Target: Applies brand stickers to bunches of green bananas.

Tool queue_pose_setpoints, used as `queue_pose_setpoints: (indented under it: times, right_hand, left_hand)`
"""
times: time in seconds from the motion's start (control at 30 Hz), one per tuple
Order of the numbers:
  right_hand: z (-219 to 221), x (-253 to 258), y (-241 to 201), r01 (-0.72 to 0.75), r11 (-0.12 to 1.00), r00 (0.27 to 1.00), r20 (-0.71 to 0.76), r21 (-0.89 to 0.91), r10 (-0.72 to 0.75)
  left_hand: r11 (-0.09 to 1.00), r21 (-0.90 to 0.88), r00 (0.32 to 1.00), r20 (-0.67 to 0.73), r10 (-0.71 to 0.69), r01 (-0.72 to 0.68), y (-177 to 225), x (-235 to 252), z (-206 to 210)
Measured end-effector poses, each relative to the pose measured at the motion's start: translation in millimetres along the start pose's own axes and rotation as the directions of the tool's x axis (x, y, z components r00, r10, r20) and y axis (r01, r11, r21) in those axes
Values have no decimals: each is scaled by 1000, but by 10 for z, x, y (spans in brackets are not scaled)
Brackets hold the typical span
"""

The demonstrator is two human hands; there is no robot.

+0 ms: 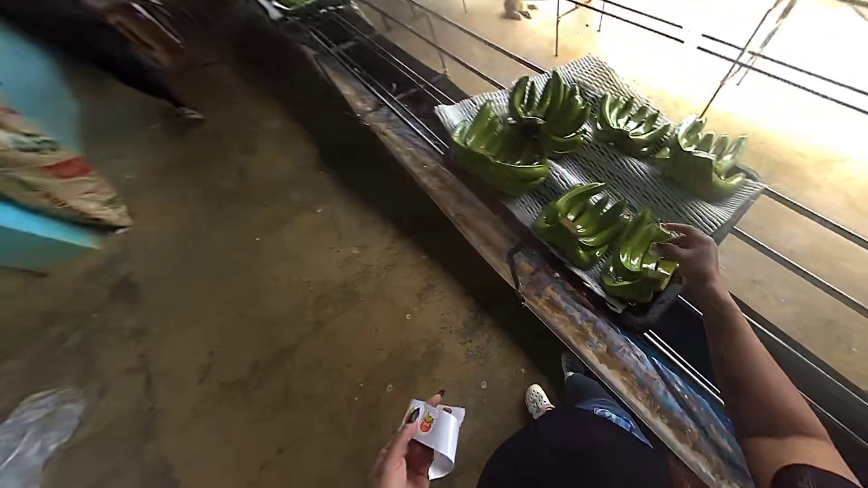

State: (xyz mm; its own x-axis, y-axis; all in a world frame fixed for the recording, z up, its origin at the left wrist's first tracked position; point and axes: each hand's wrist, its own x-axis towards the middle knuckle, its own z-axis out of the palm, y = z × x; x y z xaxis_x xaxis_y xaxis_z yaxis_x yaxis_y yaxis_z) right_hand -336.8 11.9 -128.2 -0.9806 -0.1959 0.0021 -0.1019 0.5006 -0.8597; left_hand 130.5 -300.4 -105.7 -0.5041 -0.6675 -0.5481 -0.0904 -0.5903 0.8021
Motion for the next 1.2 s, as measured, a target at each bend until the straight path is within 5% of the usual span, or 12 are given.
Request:
queue_pose_setpoints:
  times: [0.23,0.43,0.53,0.67,0.77,0.87,1.03,1.2]
  right_hand:
    - [5,253,543,-77,991,993,86,-113,87]
    - [193,253,692,145,926,986,129,-349,-106]
    - [170,259,574,132,874,991,46,-468,-125]
    - [134,409,417,74,997,993,-92,-18,-75]
    - [219,508,302,-129,948,986,142,291,91]
    - [318,598,207,-193,926,965,232,324,121]
    - [597,851,-79,-6,995,946,324,95,-26]
    - [1171,1200,-355,-9,979,938,338,-203,78]
  left_hand:
    - [1000,3,998,62,21,-21,164,62,388]
    - [1000,30,999,53,3,-5,162,95,529]
    - [1000,24,999,32,0,-1,157,107,555]
    - [1000,28,1000,-3,-8,8,139,82,615]
    - [1000,25,1000,-18,-7,8,127,60,646]
    - [1000,11,999,-43,7,-7,146,40,693]
    - [1000,4,996,-83,21,-21,134,19,772]
    - [997,-39,995,-74,67,-70,145,-26,874]
